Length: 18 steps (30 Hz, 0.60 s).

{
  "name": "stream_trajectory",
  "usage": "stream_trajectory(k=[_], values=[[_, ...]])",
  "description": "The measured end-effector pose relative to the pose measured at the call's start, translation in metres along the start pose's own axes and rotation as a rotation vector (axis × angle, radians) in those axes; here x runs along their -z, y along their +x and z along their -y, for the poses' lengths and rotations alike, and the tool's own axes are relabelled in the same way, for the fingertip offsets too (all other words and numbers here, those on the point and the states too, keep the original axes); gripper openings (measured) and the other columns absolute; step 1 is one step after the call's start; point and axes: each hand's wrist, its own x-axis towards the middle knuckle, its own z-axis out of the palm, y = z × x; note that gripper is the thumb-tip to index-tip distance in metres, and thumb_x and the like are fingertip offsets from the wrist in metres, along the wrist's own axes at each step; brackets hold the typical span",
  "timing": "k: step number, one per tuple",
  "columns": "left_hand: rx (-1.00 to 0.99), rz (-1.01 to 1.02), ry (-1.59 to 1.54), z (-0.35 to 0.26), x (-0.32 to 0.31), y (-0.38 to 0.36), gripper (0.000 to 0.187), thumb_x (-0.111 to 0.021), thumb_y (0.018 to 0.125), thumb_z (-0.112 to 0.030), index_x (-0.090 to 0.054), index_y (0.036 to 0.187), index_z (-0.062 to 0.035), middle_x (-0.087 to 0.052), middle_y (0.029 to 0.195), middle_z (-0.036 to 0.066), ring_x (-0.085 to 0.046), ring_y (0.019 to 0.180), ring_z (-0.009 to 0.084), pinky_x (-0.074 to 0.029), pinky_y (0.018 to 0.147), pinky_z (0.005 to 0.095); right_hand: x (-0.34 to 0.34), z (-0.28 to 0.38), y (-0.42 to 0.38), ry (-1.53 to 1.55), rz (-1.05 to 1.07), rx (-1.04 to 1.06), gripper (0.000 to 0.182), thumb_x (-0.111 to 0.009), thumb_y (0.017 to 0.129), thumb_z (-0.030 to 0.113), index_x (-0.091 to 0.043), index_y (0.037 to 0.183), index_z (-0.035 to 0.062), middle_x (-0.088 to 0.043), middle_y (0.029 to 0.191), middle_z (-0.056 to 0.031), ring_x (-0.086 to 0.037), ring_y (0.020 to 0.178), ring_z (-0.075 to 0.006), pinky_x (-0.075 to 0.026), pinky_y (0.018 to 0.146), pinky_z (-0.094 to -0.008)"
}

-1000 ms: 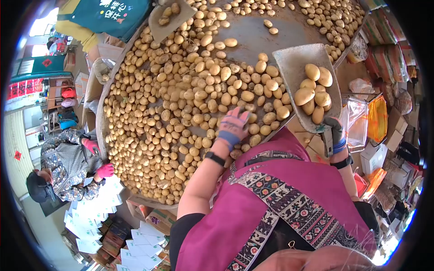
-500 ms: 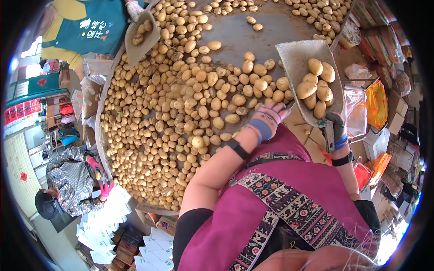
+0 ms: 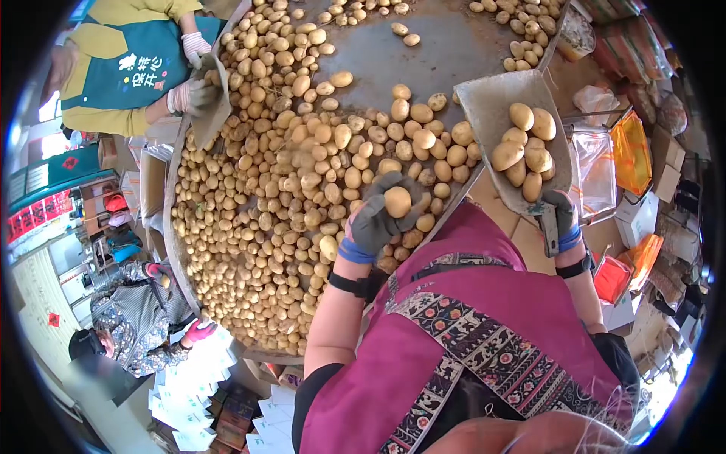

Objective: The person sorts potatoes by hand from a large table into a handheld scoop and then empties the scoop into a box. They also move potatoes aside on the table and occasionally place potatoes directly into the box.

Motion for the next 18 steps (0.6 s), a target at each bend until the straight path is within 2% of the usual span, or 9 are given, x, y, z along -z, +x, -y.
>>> stream_trajectory(k=[6,8,9,12,13,14,16,17,18], values=[[-0.110,-0.213,0.497,-0.013,-0.034,0.022,0.042,-0.062,0.088,-0.022,-0.049,0.125,-0.0059,-0.060,0.112,0.010,-0.056,0.111,0.0196,-0.052,0.082,0.0286,0.031,-0.011,0.008,-0.703,0.186,0.363,0.014,-0.055,0.088,0.003,-0.064,0.099,0.0032,-0.063,0.098,-0.0109,-0.063,0.091,-0.0194,-0.051,0.082,-0.0324],[-0.246,0.165,0.702,-0.005,-0.078,0.032,0.046,-0.063,0.088,-0.019,-0.047,0.128,-0.0024,-0.062,0.108,0.007,-0.057,0.106,0.0164,-0.050,0.083,0.0248,0.010,-0.002,-0.001,-1.027,0.299,0.553,0.015,-0.060,0.084,0.002,-0.065,0.098,0.0024,-0.063,0.099,-0.0109,-0.063,0.092,-0.0195,-0.051,0.082,-0.0326],[-0.204,0.081,0.728,-0.013,-0.089,0.038,0.052,-0.064,0.087,-0.019,-0.044,0.131,0.0001,-0.061,0.111,0.008,-0.057,0.106,0.0163,-0.049,0.085,0.0254,0.003,0.000,-0.003,-0.546,0.183,0.159,0.019,-0.063,0.081,0.001,-0.066,0.099,0.0027,-0.064,0.101,-0.0113,-0.063,0.094,-0.0209,-0.051,0.082,-0.0323],[-0.392,-0.155,0.535,-0.024,-0.066,0.102,0.061,-0.067,0.086,-0.025,-0.042,0.131,0.0071,-0.059,0.118,0.016,-0.059,0.106,0.0229,-0.047,0.093,0.0339,0.025,0.003,-0.017,-1.066,0.254,0.527,0.017,-0.061,0.083,0.004,-0.066,0.099,0.0029,-0.064,0.102,-0.0105,-0.063,0.095,-0.0212,-0.051,0.083,-0.0323],[-0.425,-0.320,0.912,-0.030,-0.054,0.117,0.061,-0.067,0.085,-0.027,-0.043,0.129,0.0075,-0.059,0.118,0.019,-0.059,0.106,0.0265,-0.047,0.093,0.0350,0.049,-0.002,-0.013,-1.137,0.250,0.591,0.016,-0.060,0.084,0.006,-0.066,0.098,0.0027,-0.066,0.097,-0.0098,-0.064,0.094,-0.0206,-0.051,0.084,-0.0321],[-0.451,-0.486,1.290,-0.033,-0.043,0.129,0.061,-0.067,0.085,-0.029,-0.044,0.128,0.0078,-0.059,0.118,0.021,-0.060,0.107,0.0301,-0.047,0.092,0.0361,0.055,0.000,-0.017,-1.134,0.238,0.600,0.016,-0.060,0.084,0.006,-0.066,0.098,0.0027,-0.066,0.097,-0.0098,-0.064,0.094,-0.0206,-0.051,0.084,-0.0321],[-0.529,-0.321,1.744,-0.012,-0.025,0.148,0.060,-0.065,0.084,-0.031,-0.045,0.129,0.0042,-0.058,0.118,0.023,-0.059,0.107,0.0373,-0.046,0.093,0.0392,0.055,0.007,-0.030,-0.743,0.114,0.356,0.016,-0.059,0.085,0.008,-0.066,0.098,0.0022,-0.066,0.092,-0.0086,-0.065,0.090,-0.0205,-0.052,0.083,-0.0318],[-0.367,-0.243,1.796,0.007,-0.028,0.151,0.057,-0.066,0.083,-0.029,-0.048,0.129,-0.0005,-0.055,0.125,0.023,-0.053,0.116,0.0367,-0.042,0.099,0.0394,0.049,0.013,-0.039,-0.257,-0.026,0.070,0.018,-0.060,0.083,0.011,-0.067,0.096,0.0013,-0.067,0.088,-0.0082,-0.066,0.085,-0.0209,-0.052,0.081,-0.0320],[-0.266,-0.038,1.852,0.015,-0.053,0.148,0.059,-0.064,0.084,-0.032,-0.046,0.132,-0.0035,-0.049,0.133,0.022,-0.047,0.124,0.0350,-0.038,0.103,0.0403,0.037,0.020,-0.047,-0.259,-0.035,0.073,0.018,-0.060,0.083,0.011,-0.067,0.096,0.0013,-0.067,0.088,-0.0082,-0.066,0.085,-0.0209,-0.052,0.081,-0.0320]])
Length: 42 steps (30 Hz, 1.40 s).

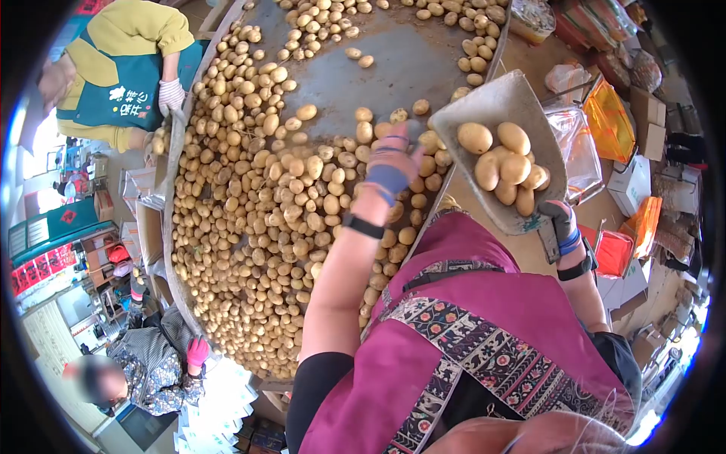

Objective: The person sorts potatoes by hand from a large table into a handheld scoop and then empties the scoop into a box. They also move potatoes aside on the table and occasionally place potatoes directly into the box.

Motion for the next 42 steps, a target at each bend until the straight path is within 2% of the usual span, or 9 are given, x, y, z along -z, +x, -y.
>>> stream_trajectory(k=[2,12,20,28,30,34,37,38,42], values=[[-0.278,0.082,0.249,-0.002,-0.046,0.022,0.063,-0.061,0.085,-0.038,-0.041,0.136,-0.0067,-0.043,0.140,0.018,-0.041,0.129,0.0355,-0.035,0.106,0.0407,-0.013,0.014,-0.011,0.216,-0.050,-0.130,0.018,-0.060,0.080,0.014,-0.067,0.092,0.0019,-0.067,0.087,-0.0078,-0.065,0.081,-0.0201,-0.053,0.077,-0.0312],[-0.083,0.018,0.397,0.045,-0.036,-0.039,0.069,-0.068,0.078,-0.039,-0.043,0.135,-0.0090,-0.047,0.134,0.017,-0.050,0.116,0.0347,-0.041,0.100,0.0407,0.003,0.025,0.003,0.346,-0.002,-0.009,0.013,-0.058,0.077,0.011,-0.063,0.085,0.0013,-0.065,0.080,-0.0112,-0.066,0.074,-0.0238,-0.056,0.067,-0.0302],[0.472,-0.027,0.411,0.044,-0.010,-0.075,0.059,-0.065,0.079,-0.038,-0.052,0.127,-0.0072,-0.055,0.125,0.014,-0.051,0.117,0.0301,-0.043,0.098,0.0394,-0.017,0.077,0.111,0.420,0.216,-0.203,0.020,-0.057,0.082,0.017,-0.061,0.090,-0.0010,-0.066,0.088,-0.0141,-0.066,0.080,-0.0261,-0.057,0.068,-0.0366],[-0.161,0.060,0.522,-0.049,-0.074,0.074,0.054,-0.054,0.084,-0.024,-0.043,0.135,-0.0109,-0.046,0.136,0.015,-0.047,0.123,0.0315,-0.039,0.101,0.0420,-0.018,0.147,0.200,0.139,0.253,0.035,0.015,-0.060,0.083,0.017,-0.065,0.092,0.0048,-0.066,0.087,-0.0099,-0.065,0.081,-0.0212,-0.055,0.072,-0.0324],[-0.133,0.149,0.530,-0.053,-0.080,0.092,0.056,-0.052,0.084,-0.020,-0.041,0.138,-0.0116,-0.043,0.141,0.015,-0.046,0.125,0.0312,-0.039,0.102,0.0419,-0.016,0.164,0.212,-0.559,0.368,0.755,0.015,-0.059,0.084,0.015,-0.064,0.093,0.0043,-0.065,0.084,-0.0085,-0.064,0.080,-0.0205,-0.054,0.072,-0.0315],[0.095,0.359,0.476,-0.057,-0.073,0.101,0.062,-0.055,0.082,-0.022,-0.036,0.140,-0.0121,-0.028,0.150,0.017,-0.043,0.129,0.0311,-0.039,0.103,0.0411,-0.021,0.176,0.226,0.266,0.315,-0.086,0.019,-0.067,0.079,0.013,-0.062,0.097,0.0056,-0.064,0.088,-0.0084,-0.064,0.080,-0.0204,-0.053,0.072,-0.0302],[0.317,0.496,0.439,-0.061,-0.057,0.104,0.075,-0.070,0.077,-0.038,-0.038,0.139,-0.0110,-0.034,0.146,0.019,-0.046,0.126,0.0314,-0.041,0.102,0.0382,-0.009,0.170,0.248,0.218,0.382,-0.129,0.019,-0.068,0.078,0.007,-0.062,0.097,0.0053,-0.065,0.088,-0.0088,-0.064,0.081,-0.0207,-0.052,0.073,-0.0296],[0.361,0.411,0.360,-0.049,-0.052,0.098,0.072,-0.069,0.077,-0.041,-0.042,0.135,-0.0088,-0.045,0.138,0.019,-0.052,0.120,0.0335,-0.045,0.097,0.0375,-0.004,0.156,0.267,-0.372,0.457,0.523,0.017,-0.065,0.080,0.002,-0.062,0.096,0.0048,-0.065,0.085,-0.0085,-0.064,0.080,-0.0197,-0.053,0.072,-0.0302],[0.451,-0.061,-0.165,-0.028,-0.015,0.072,0.064,-0.065,0.083,-0.042,-0.045,0.131,-0.0054,-0.061,0.117,0.015,-0.064,0.096,0.0271,-0.053,0.082,0.0347,0.008,0.149,0.293,-0.609,0.564,0.607,0.020,-0.064,0.081,0.001,-0.062,0.100,0.0053,-0.065,0.091,-0.0088,-0.064,0.083,-0.0189,-0.053,0.074,-0.0307]])
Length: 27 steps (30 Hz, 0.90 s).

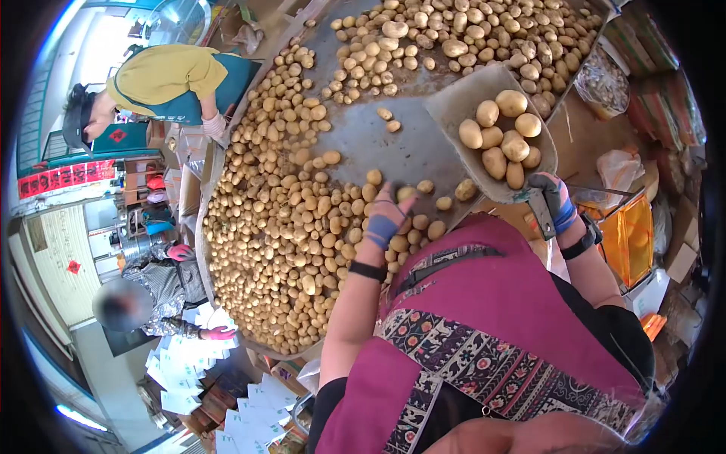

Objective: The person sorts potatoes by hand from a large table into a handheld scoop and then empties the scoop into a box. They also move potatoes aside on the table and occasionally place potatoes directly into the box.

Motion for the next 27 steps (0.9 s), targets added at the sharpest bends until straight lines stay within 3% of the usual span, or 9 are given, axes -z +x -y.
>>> stream_trajectory(k=[2,6,8,9,11,14,16,20,27], values=[[0.008,-0.168,-0.402,-0.042,0.023,-0.021,0.060,-0.063,0.085,-0.041,-0.047,0.129,-0.0041,-0.063,0.110,0.013,-0.066,0.088,0.0234,-0.054,0.078,0.0332,0.000,0.009,0.009,-0.181,0.086,0.068,0.021,-0.063,0.082,0.003,-0.062,0.102,0.0050,-0.065,0.093,-0.0090,-0.064,0.084,-0.0188,-0.053,0.075,-0.0307],[-0.096,-0.042,-0.900,-0.074,0.048,-0.023,0.038,-0.064,0.086,-0.021,-0.055,0.118,-0.0019,-0.064,0.107,0.013,-0.065,0.087,0.0199,-0.053,0.075,0.0321,-0.025,0.073,0.035,0.869,-0.015,-0.401,0.022,-0.058,0.085,0.008,-0.061,0.106,0.0023,-0.066,0.096,-0.0093,-0.064,0.088,-0.0205,-0.053,0.078,-0.0317],[-0.204,-0.366,-0.122,-0.047,0.043,-0.013,0.034,-0.063,0.084,-0.012,-0.057,0.117,-0.0043,-0.064,0.106,0.014,-0.064,0.090,0.0209,-0.052,0.076,0.0326,-0.017,0.034,0.034,0.835,0.117,-0.481,0.020,-0.059,0.085,0.007,-0.063,0.104,0.0026,-0.066,0.098,-0.0093,-0.064,0.091,-0.0199,-0.053,0.080,-0.0317],[-0.225,-0.339,0.154,-0.003,0.018,-0.005,0.035,-0.063,0.080,-0.009,-0.058,0.114,-0.0065,-0.065,0.105,0.015,-0.064,0.093,0.0264,-0.052,0.079,0.0336,-0.009,-0.007,0.029,0.228,0.228,-0.060,0.016,-0.061,0.084,0.006,-0.064,0.099,0.0031,-0.066,0.097,-0.0091,-0.065,0.090,-0.0201,-0.054,0.079,-0.0310],[-0.441,0.160,0.488,-0.023,0.009,-0.012,0.038,-0.063,0.078,-0.008,-0.059,0.115,-0.0114,-0.064,0.110,0.013,-0.061,0.100,0.0324,-0.050,0.086,0.0365,-0.007,-0.002,0.034,0.152,0.203,0.044,0.015,-0.062,0.083,0.006,-0.065,0.097,0.0035,-0.067,0.095,-0.0093,-0.066,0.089,-0.0209,-0.054,0.078,-0.0311],[-0.813,0.188,0.557,0.006,-0.041,0.006,0.033,-0.056,0.083,-0.013,-0.059,0.116,-0.0144,-0.062,0.115,0.010,-0.060,0.103,0.0286,-0.049,0.087,0.0374,-0.008,0.029,0.044,0.601,0.098,-0.318,0.014,-0.063,0.081,0.004,-0.064,0.094,0.0043,-0.067,0.089,-0.0097,-0.066,0.083,-0.0233,-0.054,0.074,-0.0322],[-0.800,0.488,0.762,-0.006,-0.046,0.022,0.030,-0.048,0.088,-0.019,-0.058,0.116,-0.0153,-0.060,0.121,0.008,-0.059,0.104,0.0283,-0.049,0.086,0.0371,-0.002,0.032,0.051,-0.067,0.265,0.153,0.015,-0.063,0.082,0.005,-0.064,0.097,0.0044,-0.067,0.087,-0.0093,-0.066,0.081,-0.0234,-0.053,0.073,-0.0332],[-0.805,0.605,0.872,0.016,-0.057,0.031,0.033,-0.044,0.090,-0.020,-0.057,0.120,-0.0175,-0.060,0.116,0.007,-0.057,0.107,0.0267,-0.048,0.087,0.0356,-0.013,0.048,0.052,-0.115,0.231,0.184,0.016,-0.064,0.082,0.007,-0.064,0.098,0.0048,-0.067,0.087,-0.0086,-0.066,0.080,-0.0230,-0.053,0.073,-0.0325],[-0.585,0.140,0.614,0.023,-0.010,0.000,0.042,-0.056,0.087,-0.032,-0.053,0.123,-0.0110,-0.060,0.115,0.011,-0.059,0.105,0.0268,-0.049,0.089,0.0364,-0.029,0.025,0.042,-0.153,0.160,0.063,0.017,-0.068,0.080,0.011,-0.063,0.095,0.0067,-0.067,0.086,-0.0081,-0.066,0.081,-0.0227,-0.052,0.073,-0.0323]])
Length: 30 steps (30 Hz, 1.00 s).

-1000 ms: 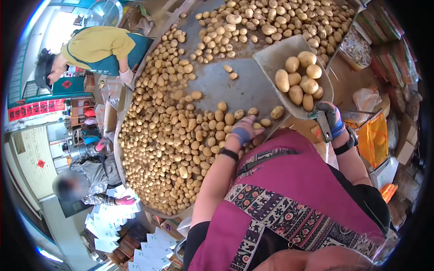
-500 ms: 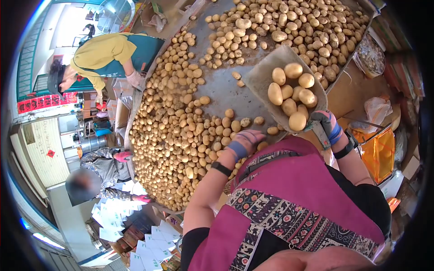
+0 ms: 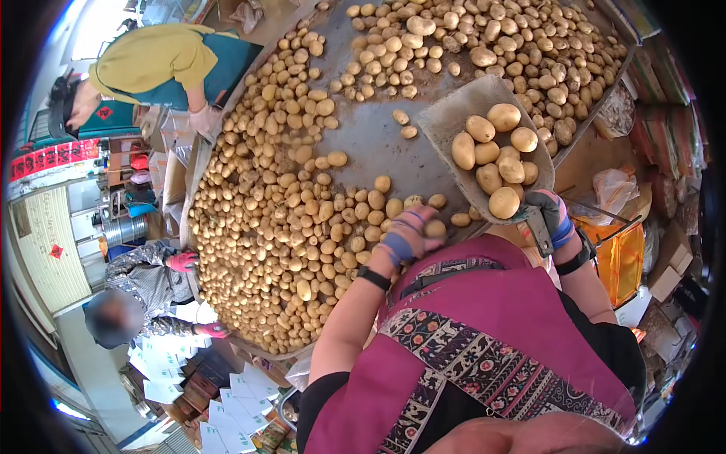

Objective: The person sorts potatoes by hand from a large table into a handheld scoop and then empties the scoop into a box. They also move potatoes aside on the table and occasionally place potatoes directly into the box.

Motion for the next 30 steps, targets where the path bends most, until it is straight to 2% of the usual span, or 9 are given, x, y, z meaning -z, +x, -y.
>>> stream_trajectory(k=[2,6,15,17,18,21,23,24,30], values=[[0.482,-0.313,-1.407,0.013,0.008,-0.023,0.051,-0.061,0.086,-0.039,-0.052,0.123,-0.0052,-0.060,0.116,0.013,-0.059,0.107,0.0220,-0.051,0.088,0.0329,-0.002,-0.002,-0.001,-0.127,0.037,0.044,0.018,-0.070,0.078,0.011,-0.063,0.095,0.0074,-0.067,0.087,-0.0079,-0.065,0.082,-0.0233,-0.052,0.074,-0.0325],[0.431,-0.534,-2.149,0.026,0.055,-0.059,0.045,-0.054,0.090,-0.030,-0.050,0.123,-0.0011,-0.059,0.115,0.012,-0.060,0.101,0.0189,-0.052,0.083,0.0296,-0.014,0.007,0.009,-0.186,0.119,-0.019,0.021,-0.072,0.077,0.012,-0.064,0.095,0.0076,-0.066,0.089,-0.0079,-0.065,0.084,-0.0246,-0.052,0.075,-0.0336],[0.197,-0.712,-0.527,0.065,0.068,-0.072,0.027,-0.050,0.094,-0.020,-0.056,0.112,-0.0013,-0.059,0.115,0.010,-0.061,0.098,0.0188,-0.052,0.076,0.0282,-0.060,0.055,0.042,0.032,0.363,0.149,0.028,-0.069,0.080,0.011,-0.062,0.107,0.0056,-0.064,0.108,-0.0092,-0.062,0.102,-0.0237,-0.050,0.089,-0.0366],[0.627,-1.141,-1.500,0.086,0.082,-0.079,0.031,-0.058,0.088,-0.014,-0.056,0.115,0.0017,-0.064,0.105,0.015,-0.061,0.097,0.0260,-0.051,0.083,0.0317,-0.062,0.061,0.041,0.244,0.385,-0.023,0.033,-0.065,0.082,0.009,-0.058,0.113,0.0041,-0.063,0.110,-0.0095,-0.062,0.103,-0.0235,-0.051,0.090,-0.0359],[0.759,-1.189,-0.995,0.114,0.066,-0.099,0.032,-0.058,0.090,-0.017,-0.056,0.116,0.0016,-0.063,0.107,0.017,-0.062,0.097,0.0273,-0.051,0.084,0.0324,-0.064,0.062,0.040,0.463,0.391,-0.201,0.037,-0.062,0.084,0.007,-0.054,0.120,0.0025,-0.063,0.111,-0.0098,-0.062,0.104,-0.0233,-0.052,0.090,-0.0352],[1.240,-0.581,0.130,0.148,0.012,-0.129,0.070,-0.056,0.085,-0.049,-0.043,0.135,-0.0016,-0.045,0.136,0.024,-0.039,0.130,0.0372,-0.030,0.109,0.0474,-0.061,0.048,0.041,0.693,0.382,-0.398,0.039,-0.059,0.085,0.005,-0.052,0.124,0.0004,-0.063,0.112,-0.0091,-0.062,0.103,-0.0226,-0.053,0.089,-0.0344],[1.277,-0.538,0.137,0.122,-0.011,-0.108,0.079,-0.055,0.082,-0.055,-0.037,0.138,-0.0024,-0.038,0.141,0.023,-0.029,0.135,0.0371,-0.021,0.110,0.0524,-0.051,0.026,0.045,0.072,0.504,0.188,0.030,-0.059,0.085,0.005,-0.058,0.115,0.0011,-0.064,0.110,-0.0094,-0.063,0.101,-0.0217,-0.053,0.086,-0.0333],[1.299,-0.488,0.152,0.107,-0.021,-0.092,0.087,-0.054,0.079,-0.060,-0.032,0.142,-0.0032,-0.032,0.147,0.021,-0.020,0.140,0.0370,-0.012,0.112,0.0574,-0.066,0.069,0.052,0.703,0.280,-0.530,0.020,-0.062,0.084,0.006,-0.063,0.103,0.0030,-0.066,0.104,-0.0104,-0.064,0.097,-0.0214,-0.052,0.082,-0.0325],[0.792,-0.191,-0.165,0.042,-0.005,-0.046,0.070,-0.060,0.080,-0.051,-0.043,0.134,-0.0097,-0.040,0.141,0.017,-0.031,0.134,0.0333,-0.019,0.108,0.0589,-0.072,0.058,0.072,0.030,0.326,0.049,0.018,-0.066,0.081,0.007,-0.063,0.099,0.0049,-0.067,0.090,-0.0104,-0.066,0.086,-0.0214,-0.053,0.075,-0.0327]])
